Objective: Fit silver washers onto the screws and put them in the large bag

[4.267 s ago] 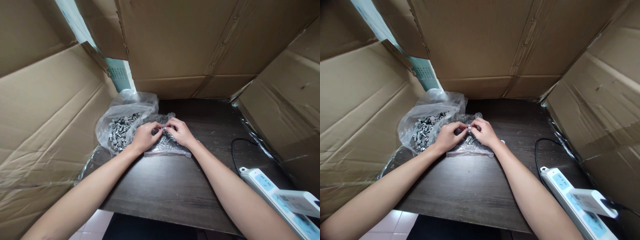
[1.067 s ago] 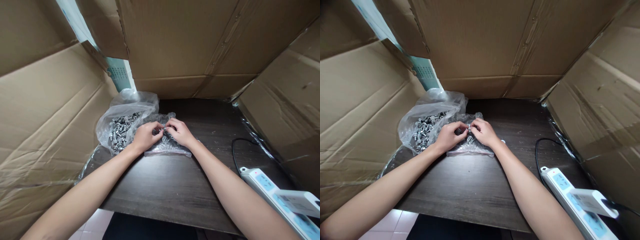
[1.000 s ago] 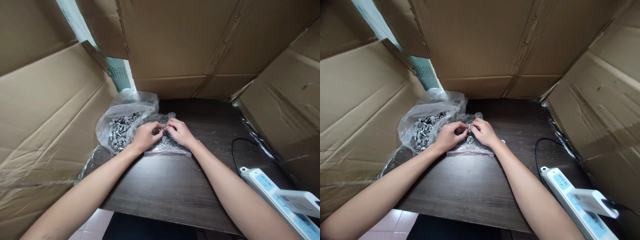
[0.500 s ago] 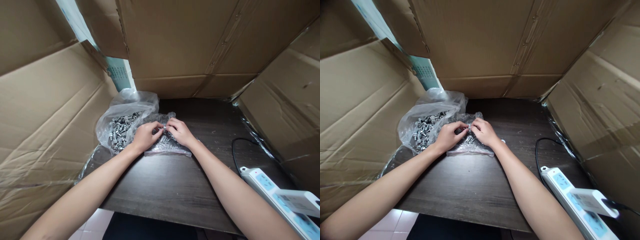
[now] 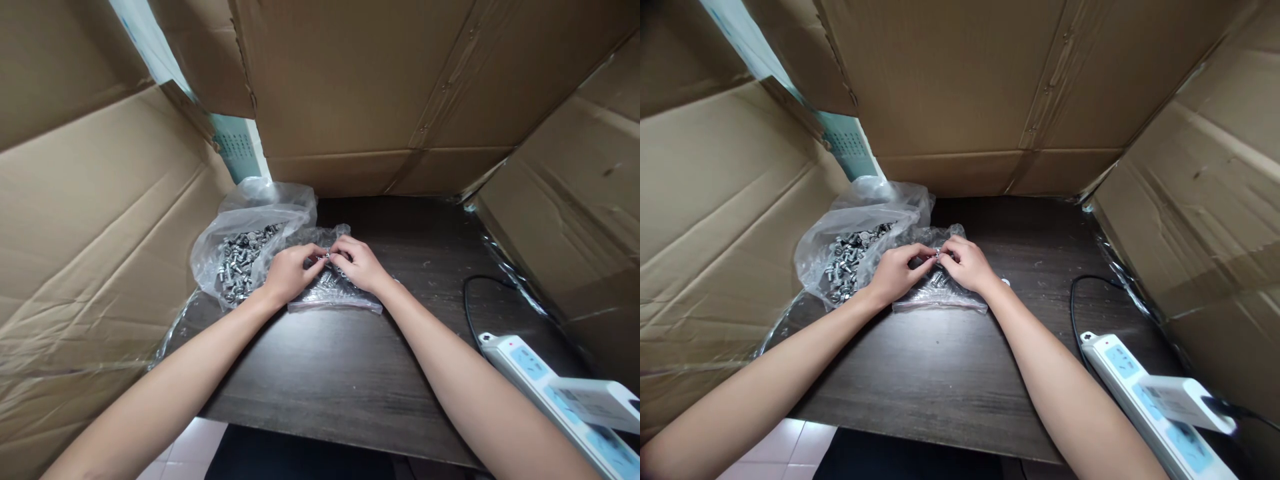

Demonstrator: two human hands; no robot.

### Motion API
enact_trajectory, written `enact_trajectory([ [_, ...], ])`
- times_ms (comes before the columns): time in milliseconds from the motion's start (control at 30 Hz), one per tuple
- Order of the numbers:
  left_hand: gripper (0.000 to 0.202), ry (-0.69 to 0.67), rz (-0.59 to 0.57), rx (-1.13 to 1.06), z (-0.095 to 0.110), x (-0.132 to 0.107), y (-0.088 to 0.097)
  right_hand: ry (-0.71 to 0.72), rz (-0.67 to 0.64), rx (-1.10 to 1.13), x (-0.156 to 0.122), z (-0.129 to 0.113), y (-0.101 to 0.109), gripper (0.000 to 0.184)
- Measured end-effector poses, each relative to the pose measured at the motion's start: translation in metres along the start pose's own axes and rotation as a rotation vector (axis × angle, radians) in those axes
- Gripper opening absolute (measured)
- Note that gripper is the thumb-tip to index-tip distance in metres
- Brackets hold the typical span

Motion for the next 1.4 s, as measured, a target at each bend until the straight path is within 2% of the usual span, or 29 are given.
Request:
enact_trajectory([
  [700, 0.014, -0.014, -0.046, -0.001, 0.0008, -0.0002, -0.0032, -0.005, -0.001, 0.025, -0.0001, 0.0005, -0.0003, 0.017],
  [933, 0.013, -0.019, -0.026, 0.0, 0.0017, -0.0004, -0.0022, -0.003, 0.002, 0.02, -0.0002, 0.0013, -0.0002, 0.008],
  [1167, 0.011, -0.023, -0.01, -0.002, 0.002, -0.0002, -0.0008, 0.01, -0.016, 0.048, 0.0002, 0.0, -0.0007, 0.027],
  [1400, 0.012, 0.0, 0.008, -0.015, 0.0006, 0.0002, 0.0001, 0.006, 0.002, 0.046, -0.0003, -0.0001, 0.0023, 0.009],
])
Point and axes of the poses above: each hand's wrist, its own x-axis towards the middle knuckle, its own y-axis out of the back of the hand, z = x × y, the point moved 7 cm from there along x, towards the middle knuckle, and after that the axes turned 8 degrees about -x, right-handed, at the moved point
